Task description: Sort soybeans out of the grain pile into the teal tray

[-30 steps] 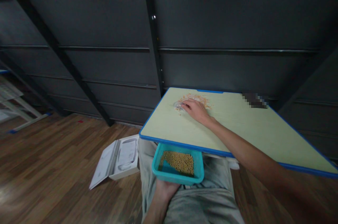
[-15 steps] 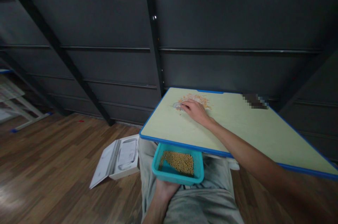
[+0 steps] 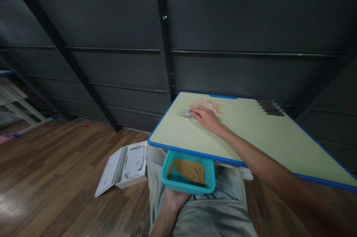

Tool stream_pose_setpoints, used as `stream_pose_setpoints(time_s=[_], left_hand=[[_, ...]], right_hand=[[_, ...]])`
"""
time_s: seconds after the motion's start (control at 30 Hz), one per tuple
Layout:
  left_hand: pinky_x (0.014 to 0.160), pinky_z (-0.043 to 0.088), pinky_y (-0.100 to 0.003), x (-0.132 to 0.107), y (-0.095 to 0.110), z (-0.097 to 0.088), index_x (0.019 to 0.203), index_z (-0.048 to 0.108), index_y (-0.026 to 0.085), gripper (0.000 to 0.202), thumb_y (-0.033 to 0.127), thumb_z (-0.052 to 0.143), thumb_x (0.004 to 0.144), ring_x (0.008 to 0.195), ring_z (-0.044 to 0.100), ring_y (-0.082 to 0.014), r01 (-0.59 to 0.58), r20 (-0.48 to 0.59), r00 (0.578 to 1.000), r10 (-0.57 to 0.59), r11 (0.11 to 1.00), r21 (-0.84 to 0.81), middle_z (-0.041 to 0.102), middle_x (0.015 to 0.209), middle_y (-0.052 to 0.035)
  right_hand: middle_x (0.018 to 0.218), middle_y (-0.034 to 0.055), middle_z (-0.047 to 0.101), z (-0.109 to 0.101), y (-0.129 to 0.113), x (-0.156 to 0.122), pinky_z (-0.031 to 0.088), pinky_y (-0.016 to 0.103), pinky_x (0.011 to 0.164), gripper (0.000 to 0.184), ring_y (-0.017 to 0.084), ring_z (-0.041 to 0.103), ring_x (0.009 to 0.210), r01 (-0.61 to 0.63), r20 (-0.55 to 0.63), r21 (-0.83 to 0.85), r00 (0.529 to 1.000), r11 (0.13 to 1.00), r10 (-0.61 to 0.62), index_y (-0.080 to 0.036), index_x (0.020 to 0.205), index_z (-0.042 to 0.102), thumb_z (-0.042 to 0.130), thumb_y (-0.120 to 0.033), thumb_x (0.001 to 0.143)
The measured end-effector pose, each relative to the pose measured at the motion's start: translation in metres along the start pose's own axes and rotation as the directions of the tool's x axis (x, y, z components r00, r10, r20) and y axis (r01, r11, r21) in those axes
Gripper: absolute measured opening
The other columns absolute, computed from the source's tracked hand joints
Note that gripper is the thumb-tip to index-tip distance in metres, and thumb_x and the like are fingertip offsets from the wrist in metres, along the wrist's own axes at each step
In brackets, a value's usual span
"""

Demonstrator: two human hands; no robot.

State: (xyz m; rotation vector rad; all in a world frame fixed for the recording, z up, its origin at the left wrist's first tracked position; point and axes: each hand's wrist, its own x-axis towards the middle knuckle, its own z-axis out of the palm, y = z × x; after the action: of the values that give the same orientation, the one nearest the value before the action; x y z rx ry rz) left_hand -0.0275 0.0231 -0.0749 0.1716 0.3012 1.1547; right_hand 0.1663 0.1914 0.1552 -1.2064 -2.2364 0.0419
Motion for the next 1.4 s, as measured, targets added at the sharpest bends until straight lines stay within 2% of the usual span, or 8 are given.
stream_pose_setpoints(time_s=[0.1,0.23,0.43,0.7,0.9,1.07,1.27,1.4], left_hand=[[0.127,0.034,-0.053,-0.001,0.000,0.004,0.135,0.071,0.023,0.046,0.044,0.047,0.102,0.147,0.052,-0.0309,-0.002,-0.016,1.000,0.002,1.000,0.011,0.070,0.145,-0.0103],[0.126,0.035,-0.058,-0.003,0.001,0.011,0.129,0.075,0.020,0.044,0.041,0.047,0.103,0.142,0.058,-0.0340,-0.006,-0.053,0.999,0.007,1.000,0.019,0.072,0.141,-0.0119],[0.126,0.035,-0.059,-0.004,0.002,0.015,0.127,0.076,0.020,0.044,0.040,0.044,0.104,0.134,0.065,-0.0349,-0.009,-0.041,0.999,0.011,0.999,0.032,0.073,0.139,-0.0108],[0.128,0.033,-0.055,-0.001,0.004,0.004,0.130,0.074,0.026,0.047,0.045,0.040,0.106,0.135,0.064,-0.0299,0.028,0.135,0.991,-0.019,0.997,-0.067,0.073,0.140,-0.0066],[0.128,0.029,-0.058,-0.009,0.005,0.005,0.131,0.074,0.027,0.049,0.045,0.035,0.105,0.130,0.068,-0.0292,0.015,0.192,0.981,0.005,0.995,-0.099,0.076,0.136,-0.0082],[0.124,0.032,-0.067,-0.016,0.014,0.018,0.142,0.066,0.028,0.051,0.046,0.037,0.104,0.133,0.065,-0.0341,-0.002,0.104,0.994,0.017,0.989,-0.148,0.076,0.136,-0.0113],[0.122,0.039,-0.062,-0.025,0.030,0.046,0.148,0.061,0.024,0.055,0.047,0.044,0.100,0.142,0.057,-0.0372,0.001,0.023,1.000,0.001,0.997,-0.081,0.073,0.141,-0.0115],[0.119,0.042,-0.064,-0.031,0.036,0.060,0.148,0.059,0.023,0.057,0.047,0.049,0.098,0.139,0.060,-0.0389,0.003,-0.016,1.000,-0.004,0.997,-0.083,0.075,0.137,-0.0132]], right_hand=[[0.128,0.0069,0.073,0.000,-0.001,0.000,0.048,0.035,0.098,0.032,0.023,0.067,0.114,0.019,0.007,0.017,1.000,1.000,-0.019,-0.025,0.125,0.075,0.049,-0.037,0.111],[0.129,0.0062,0.073,0.000,-0.004,-0.001,0.049,0.035,0.100,0.028,0.023,0.067,0.115,0.030,0.034,0.035,0.999,0.999,-0.031,-0.028,0.124,0.075,0.052,-0.036,0.110],[0.125,0.0060,0.074,-0.002,-0.013,-0.004,0.049,0.035,0.100,0.025,0.022,0.067,0.115,0.078,0.053,0.082,0.995,0.994,-0.083,-0.026,0.122,0.075,0.054,-0.033,0.110],[0.096,0.0064,0.073,-0.010,-0.021,-0.011,0.044,0.031,0.080,0.025,0.018,0.064,0.088,0.244,0.060,0.105,0.966,0.964,-0.251,-0.019,0.103,0.078,0.056,-0.031,0.108],[0.082,0.0028,0.070,-0.015,-0.033,-0.015,0.039,0.028,0.071,0.018,0.014,0.058,0.074,0.327,0.070,0.188,0.936,0.926,-0.345,-0.018,0.095,0.079,0.062,-0.024,0.101],[0.077,0.0020,0.072,-0.018,-0.045,-0.019,0.038,0.026,0.064,0.017,0.012,0.056,0.065,0.364,0.066,0.298,0.914,0.882,-0.399,-0.017,0.091,0.079,0.063,-0.021,0.096],[0.072,0.0020,0.072,-0.018,-0.053,-0.022,0.041,0.025,0.059,0.019,0.011,0.057,0.059,0.415,0.048,0.391,0.882,0.821,-0.468,-0.015,0.088,0.079,0.062,-0.019,0.092],[0.073,0.0027,0.072,-0.017,-0.059,-0.025,0.043,0.025,0.058,0.019,0.011,0.058,0.058,0.437,0.047,0.456,0.858,0.775,-0.511,-0.015,0.091,0.080,0.063,-0.021,0.093]])
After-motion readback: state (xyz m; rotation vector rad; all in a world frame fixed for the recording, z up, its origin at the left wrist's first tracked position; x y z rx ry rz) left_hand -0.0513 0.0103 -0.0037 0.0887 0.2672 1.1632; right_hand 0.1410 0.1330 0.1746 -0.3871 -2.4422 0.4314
